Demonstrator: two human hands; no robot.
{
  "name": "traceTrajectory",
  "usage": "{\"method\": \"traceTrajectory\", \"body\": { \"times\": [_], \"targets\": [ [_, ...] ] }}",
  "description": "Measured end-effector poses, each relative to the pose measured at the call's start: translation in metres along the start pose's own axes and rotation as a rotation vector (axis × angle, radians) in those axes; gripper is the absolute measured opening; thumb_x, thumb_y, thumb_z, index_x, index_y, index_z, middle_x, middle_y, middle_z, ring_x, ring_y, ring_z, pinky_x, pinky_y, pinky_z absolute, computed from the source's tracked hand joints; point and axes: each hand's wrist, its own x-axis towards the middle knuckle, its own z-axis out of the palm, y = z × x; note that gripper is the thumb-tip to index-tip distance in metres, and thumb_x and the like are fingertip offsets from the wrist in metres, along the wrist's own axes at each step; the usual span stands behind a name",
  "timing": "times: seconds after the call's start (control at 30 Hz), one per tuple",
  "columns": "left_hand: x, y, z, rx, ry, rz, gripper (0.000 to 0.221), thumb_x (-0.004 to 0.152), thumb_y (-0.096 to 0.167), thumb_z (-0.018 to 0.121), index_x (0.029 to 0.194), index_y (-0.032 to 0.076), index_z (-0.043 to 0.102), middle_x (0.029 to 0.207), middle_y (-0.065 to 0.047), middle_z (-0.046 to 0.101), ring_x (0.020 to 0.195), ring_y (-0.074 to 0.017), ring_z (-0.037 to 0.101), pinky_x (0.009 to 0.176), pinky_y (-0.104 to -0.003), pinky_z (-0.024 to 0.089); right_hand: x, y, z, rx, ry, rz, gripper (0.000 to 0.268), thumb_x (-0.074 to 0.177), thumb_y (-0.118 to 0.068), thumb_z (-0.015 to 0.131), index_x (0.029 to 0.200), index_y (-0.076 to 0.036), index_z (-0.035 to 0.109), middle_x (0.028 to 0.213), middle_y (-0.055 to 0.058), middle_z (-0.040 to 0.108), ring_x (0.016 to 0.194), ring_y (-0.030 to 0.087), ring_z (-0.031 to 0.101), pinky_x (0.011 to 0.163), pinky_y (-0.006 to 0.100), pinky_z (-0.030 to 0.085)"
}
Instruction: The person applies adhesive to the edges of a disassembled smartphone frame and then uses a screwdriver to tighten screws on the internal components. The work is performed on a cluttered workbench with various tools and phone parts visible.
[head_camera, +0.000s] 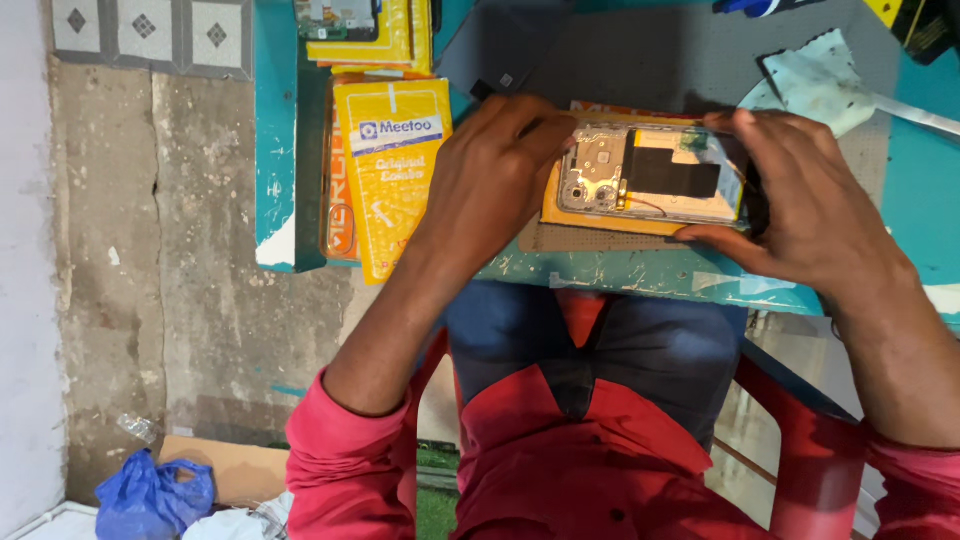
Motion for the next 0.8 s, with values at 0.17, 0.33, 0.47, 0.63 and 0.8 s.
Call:
{"method": "traceTrajectory", "body": {
  "times": [0.17, 0.33, 0.47, 0.63, 0.8],
  "targets": [
    [0.006, -0.009, 0.006, 0.112, -0.069, 0.061, 0.017, 0.085, 0.003, 0.072, 0.102, 0.006, 0.075, 0.101, -0.007, 0.069, 0.099, -0.0294, 0.066, 0.086, -0.042, 0.054, 0.004, -0.004, -0.004, 0.026, -0.002, 0.007, 0.113, 0.072, -0.038, 0.088, 0.158, -0.004, 0.023, 0.143, 0.021, 0.06, 0.129, 0.042, 0.059, 0.111, 0.054, 0.046],
    [0.011, -0.012, 0.009, 0.178, -0.114, 0.1, 0.005, 0.088, 0.009, 0.071, 0.093, 0.007, 0.071, 0.093, -0.008, 0.066, 0.094, -0.0293, 0.065, 0.082, -0.042, 0.053, 0.005, -0.004, -0.004, 0.035, -0.011, 0.004, 0.112, 0.072, -0.039, 0.088, 0.157, -0.002, 0.025, 0.142, 0.022, 0.06, 0.128, 0.042, 0.059, 0.112, 0.055, 0.045],
    [0.019, -0.013, 0.012, 0.311, -0.155, 0.19, 0.007, 0.085, 0.008, 0.066, 0.091, 0.006, 0.067, 0.092, -0.009, 0.065, 0.094, -0.0286, 0.065, 0.079, -0.041, 0.053, 0.006, -0.003, -0.005, 0.029, -0.017, 0.001, 0.109, 0.072, -0.038, 0.088, 0.155, -0.001, 0.027, 0.142, 0.022, 0.06, 0.128, 0.043, 0.059, 0.111, 0.055, 0.045],
    [0.023, -0.013, 0.017, 0.446, -0.192, 0.264, 0.01, 0.084, 0.013, 0.066, 0.092, 0.006, 0.065, 0.095, -0.01, 0.064, 0.097, -0.0276, 0.064, 0.077, -0.037, 0.054, 0.007, -0.005, -0.005, 0.015, -0.025, 0.015, 0.107, 0.072, -0.039, 0.087, 0.153, 0.0, 0.031, 0.141, 0.024, 0.06, 0.128, 0.043, 0.059, 0.111, 0.055, 0.045],
    [0.022, -0.016, 0.022, 0.533, -0.189, 0.277, 0.014, 0.086, 0.016, 0.067, 0.095, 0.006, 0.063, 0.098, -0.012, 0.063, 0.1, -0.0279, 0.062, 0.079, -0.037, 0.055, 0.009, -0.006, -0.006, 0.009, -0.024, 0.002, 0.105, 0.071, -0.04, 0.087, 0.151, 0.002, 0.032, 0.139, 0.025, 0.061, 0.127, 0.043, 0.06, 0.111, 0.055, 0.045]
  ]
}}
